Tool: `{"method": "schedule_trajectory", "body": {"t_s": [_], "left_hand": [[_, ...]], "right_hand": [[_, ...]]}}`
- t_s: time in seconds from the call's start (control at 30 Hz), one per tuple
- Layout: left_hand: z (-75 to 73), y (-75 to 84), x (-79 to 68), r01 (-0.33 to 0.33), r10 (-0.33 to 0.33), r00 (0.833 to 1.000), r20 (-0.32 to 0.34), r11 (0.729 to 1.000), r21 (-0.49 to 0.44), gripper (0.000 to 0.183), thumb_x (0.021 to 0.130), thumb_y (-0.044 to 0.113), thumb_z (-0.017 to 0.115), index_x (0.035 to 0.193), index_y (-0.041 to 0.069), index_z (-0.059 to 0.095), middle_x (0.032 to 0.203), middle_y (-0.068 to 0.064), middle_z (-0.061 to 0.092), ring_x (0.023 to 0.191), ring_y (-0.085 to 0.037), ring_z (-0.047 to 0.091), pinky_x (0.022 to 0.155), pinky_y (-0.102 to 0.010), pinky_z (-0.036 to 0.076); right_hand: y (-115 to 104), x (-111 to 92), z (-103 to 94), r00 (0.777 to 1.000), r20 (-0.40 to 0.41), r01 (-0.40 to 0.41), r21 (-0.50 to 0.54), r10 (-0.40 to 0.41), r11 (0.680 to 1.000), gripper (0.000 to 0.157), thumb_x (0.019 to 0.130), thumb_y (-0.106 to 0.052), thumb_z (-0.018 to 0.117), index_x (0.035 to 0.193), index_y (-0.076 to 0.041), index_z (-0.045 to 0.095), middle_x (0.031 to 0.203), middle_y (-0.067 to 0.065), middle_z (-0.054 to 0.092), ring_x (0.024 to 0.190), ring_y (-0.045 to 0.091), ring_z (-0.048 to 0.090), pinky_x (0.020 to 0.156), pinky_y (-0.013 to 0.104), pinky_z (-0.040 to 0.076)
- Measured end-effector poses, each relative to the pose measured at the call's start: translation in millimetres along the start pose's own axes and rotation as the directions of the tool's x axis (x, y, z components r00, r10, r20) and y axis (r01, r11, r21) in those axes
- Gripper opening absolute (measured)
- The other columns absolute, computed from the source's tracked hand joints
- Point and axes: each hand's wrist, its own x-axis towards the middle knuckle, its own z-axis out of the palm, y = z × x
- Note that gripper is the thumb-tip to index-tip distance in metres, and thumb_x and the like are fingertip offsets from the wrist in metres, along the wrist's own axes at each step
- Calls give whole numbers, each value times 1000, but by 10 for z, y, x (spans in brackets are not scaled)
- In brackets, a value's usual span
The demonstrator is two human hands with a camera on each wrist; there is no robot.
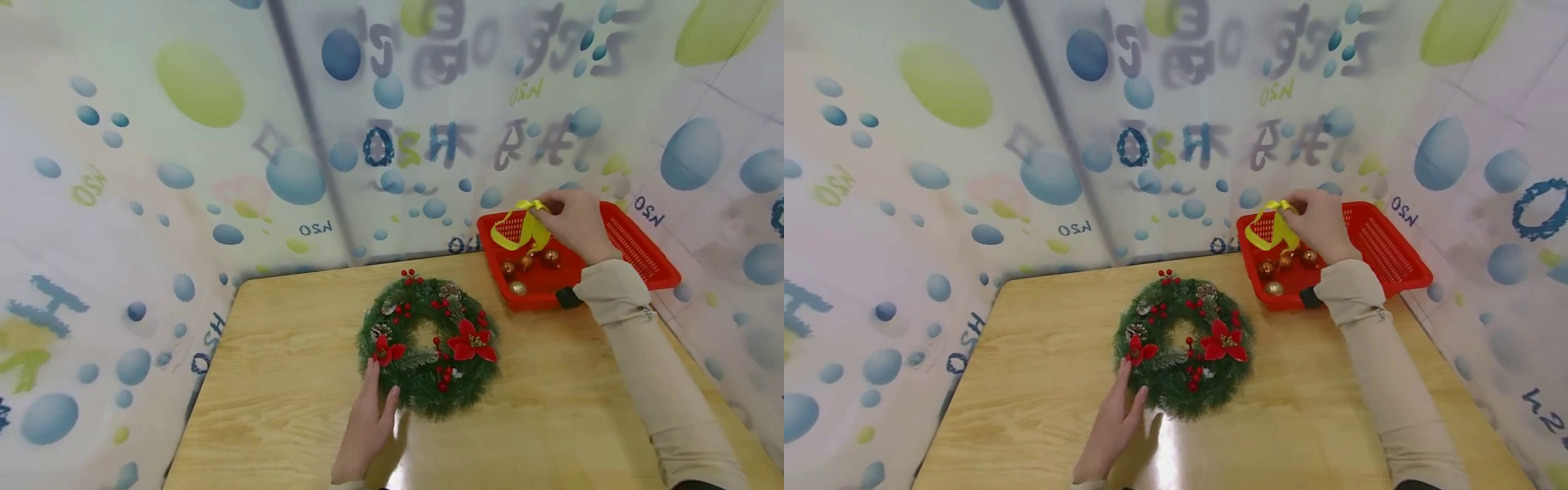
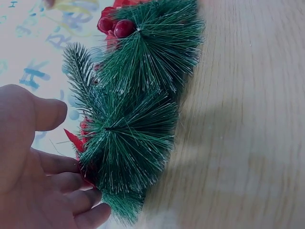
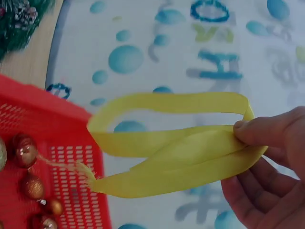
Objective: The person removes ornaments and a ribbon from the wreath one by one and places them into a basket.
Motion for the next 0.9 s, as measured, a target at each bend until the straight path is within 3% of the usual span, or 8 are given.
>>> {"method": "schedule_trajectory", "body": {"t_s": [0.37, 0.53, 0.63, 0.77, 0.9], "left_hand": [[50, -19, -82, 16, -16, 1000, 25, 1000, 6, 72, 108, 38, 48, 160, -2, 20, 168, -21, 16, 152, -43, 25, 122, -59, 25], [56, -28, -77, -9, 9, 1000, 14, 1000, 20, 71, 108, 37, 47, 159, -5, 21, 167, -24, 19, 150, -45, 27, 120, -61, 28], [50, -24, -75, -25, 25, 1000, 3, 999, 31, 70, 108, 36, 48, 158, -6, 22, 166, -25, 20, 149, -46, 29, 119, -61, 29], [32, -5, -67, -35, 35, 999, -17, 999, 39, 70, 108, 35, 48, 158, -7, 23, 166, -25, 21, 149, -46, 31, 118, -61, 30], [1, 1, -60, -34, 35, 999, -32, 998, 47, 69, 108, 35, 48, 158, -7, 24, 166, -25, 21, 148, -46, 31, 119, -60, 29]], "right_hand": [[693, -83, -164, 987, 25, -157, -43, 158, 987, 30, 99, -16, 65, 114, 9, 69, 106, 32, 68, 90, 39, 61, 58, 5, 36], [921, -114, -188, 975, 9, -223, -59, 224, 973, 34, 99, -18, 63, 116, 10, 67, 109, 33, 66, 89, 38, 57, 58, 14, 39], [983, -140, -184, 963, -2, -268, -52, 268, 962, 40, 100, -19, 60, 123, 13, 62, 116, 35, 62, 95, 42, 55, 67, 23, 42], [1005, -159, -145, 954, -30, -298, -29, 297, 954, 45, 101, -19, 55, 130, 16, 55, 125, 36, 56, 106, 46, 50, 82, 44, 46], [977, -179, -87, 955, -41, -296, -19, 295, 955, 46, 102, -21, 53, 131, 14, 54, 125, 35, 55, 106, 47, 49, 84, 51, 47]]}}
